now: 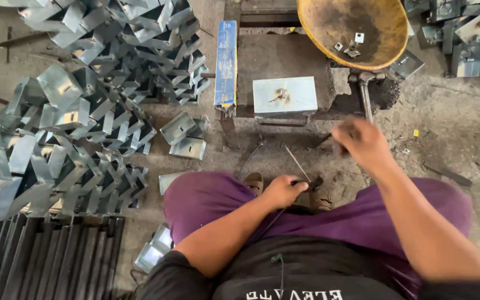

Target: The person sits on the floor and welds small metal parts using a welding torch. They pick up metal pieces from a yellow bowl, place them on a metal plate, and weld them, creating sparks. The person repeatedly handles the metal parts and the welding torch.

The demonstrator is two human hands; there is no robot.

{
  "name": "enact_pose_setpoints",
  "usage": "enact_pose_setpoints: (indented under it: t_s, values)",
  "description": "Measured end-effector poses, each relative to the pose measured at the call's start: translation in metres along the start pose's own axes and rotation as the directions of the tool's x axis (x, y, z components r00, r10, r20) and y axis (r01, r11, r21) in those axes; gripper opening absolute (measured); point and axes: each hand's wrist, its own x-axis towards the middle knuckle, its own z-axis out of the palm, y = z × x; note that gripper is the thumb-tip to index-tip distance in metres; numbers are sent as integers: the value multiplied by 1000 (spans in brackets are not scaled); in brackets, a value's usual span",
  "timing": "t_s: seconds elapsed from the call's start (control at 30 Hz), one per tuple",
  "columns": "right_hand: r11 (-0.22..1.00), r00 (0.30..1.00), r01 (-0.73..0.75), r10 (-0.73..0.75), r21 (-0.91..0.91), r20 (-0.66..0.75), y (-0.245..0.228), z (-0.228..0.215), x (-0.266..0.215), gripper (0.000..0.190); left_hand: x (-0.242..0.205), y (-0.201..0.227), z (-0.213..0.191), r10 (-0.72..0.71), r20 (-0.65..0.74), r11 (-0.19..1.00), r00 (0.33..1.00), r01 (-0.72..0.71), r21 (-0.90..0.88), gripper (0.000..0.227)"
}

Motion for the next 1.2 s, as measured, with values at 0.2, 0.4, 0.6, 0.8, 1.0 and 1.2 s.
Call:
enact_pose_setpoints:
  t_s: [0.2, 0.4, 0.6, 0.8, 1.0, 1.2]
  values:
    - [868, 869, -475, 436, 148, 234, 64, 4, -100, 49, -42, 51, -21, -114, 86, 916, 990, 139, -376, 37]
    - [667, 998, 59, -44, 743, -40, 55, 33, -153, 65, -80, 117, -13, 297, 23, 929, 955, -283, -238, 43]
    - [-43, 989, 128, -66, 991, -130, -8, -14, -137, 63, -52, 168, 12, 477, -3, 874, 879, -475, -100, 54]
    - [88, 986, 157, 36, 984, -160, 7, -73, -78, 67, 7, 210, 32, 667, -13, 736, 745, -655, 171, 61]
    - [34, 919, 85, 385, 996, -91, 75, -103, -7, 46, 120, 217, -2, 505, 74, 780, 860, -491, 388, 41]
    - [22, 854, 150, 500, 988, -141, 103, -123, 9, 40, 304, 215, -66, 272, -81, 807, 959, -181, 563, 26]
